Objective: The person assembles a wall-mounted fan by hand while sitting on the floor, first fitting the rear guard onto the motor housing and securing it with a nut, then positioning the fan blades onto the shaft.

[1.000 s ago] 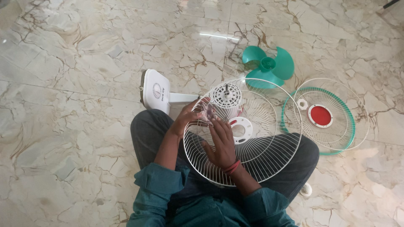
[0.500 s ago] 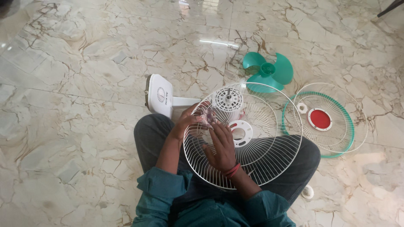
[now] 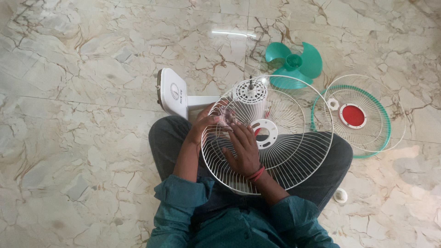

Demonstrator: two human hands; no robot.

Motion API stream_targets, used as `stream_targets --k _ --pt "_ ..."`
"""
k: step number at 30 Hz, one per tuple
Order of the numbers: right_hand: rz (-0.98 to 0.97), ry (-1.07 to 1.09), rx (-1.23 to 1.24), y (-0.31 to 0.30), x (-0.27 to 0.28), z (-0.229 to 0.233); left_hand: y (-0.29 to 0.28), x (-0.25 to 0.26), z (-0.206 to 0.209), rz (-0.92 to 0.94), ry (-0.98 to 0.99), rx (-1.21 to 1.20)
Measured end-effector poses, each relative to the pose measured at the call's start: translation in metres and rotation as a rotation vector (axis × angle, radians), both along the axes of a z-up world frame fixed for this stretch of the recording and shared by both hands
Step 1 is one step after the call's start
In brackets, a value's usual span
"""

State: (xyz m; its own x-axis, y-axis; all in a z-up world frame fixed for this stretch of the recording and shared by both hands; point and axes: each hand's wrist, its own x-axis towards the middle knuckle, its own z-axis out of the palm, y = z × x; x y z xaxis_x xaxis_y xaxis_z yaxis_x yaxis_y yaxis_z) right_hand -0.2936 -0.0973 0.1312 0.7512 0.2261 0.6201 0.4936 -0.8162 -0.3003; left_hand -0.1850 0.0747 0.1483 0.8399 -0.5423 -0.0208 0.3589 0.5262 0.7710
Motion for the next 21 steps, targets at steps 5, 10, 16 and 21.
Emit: stream_targets --k 5,10,16,21 --pt "-0.026 0.002 -0.018 -0.008 -0.001 -0.004 -0.014 0.01 -0.015 -0.023 -0.08 0.001" --pt "-0.005 -0.016 -0.009 -0.013 0.008 -0.014 -0.016 0.027 -0.037 -0.07 -0.094 0.015" --pt "-0.006 -0.031 -0.014 -0.024 0.016 -0.037 -0.015 0.044 -0.032 0.446 -0.645 0.598" --pt "-0.067 -0.078 -0.106 -0.022 0.017 -0.062 0.071 0.155 0.011 1.163 -0.993 1.994"
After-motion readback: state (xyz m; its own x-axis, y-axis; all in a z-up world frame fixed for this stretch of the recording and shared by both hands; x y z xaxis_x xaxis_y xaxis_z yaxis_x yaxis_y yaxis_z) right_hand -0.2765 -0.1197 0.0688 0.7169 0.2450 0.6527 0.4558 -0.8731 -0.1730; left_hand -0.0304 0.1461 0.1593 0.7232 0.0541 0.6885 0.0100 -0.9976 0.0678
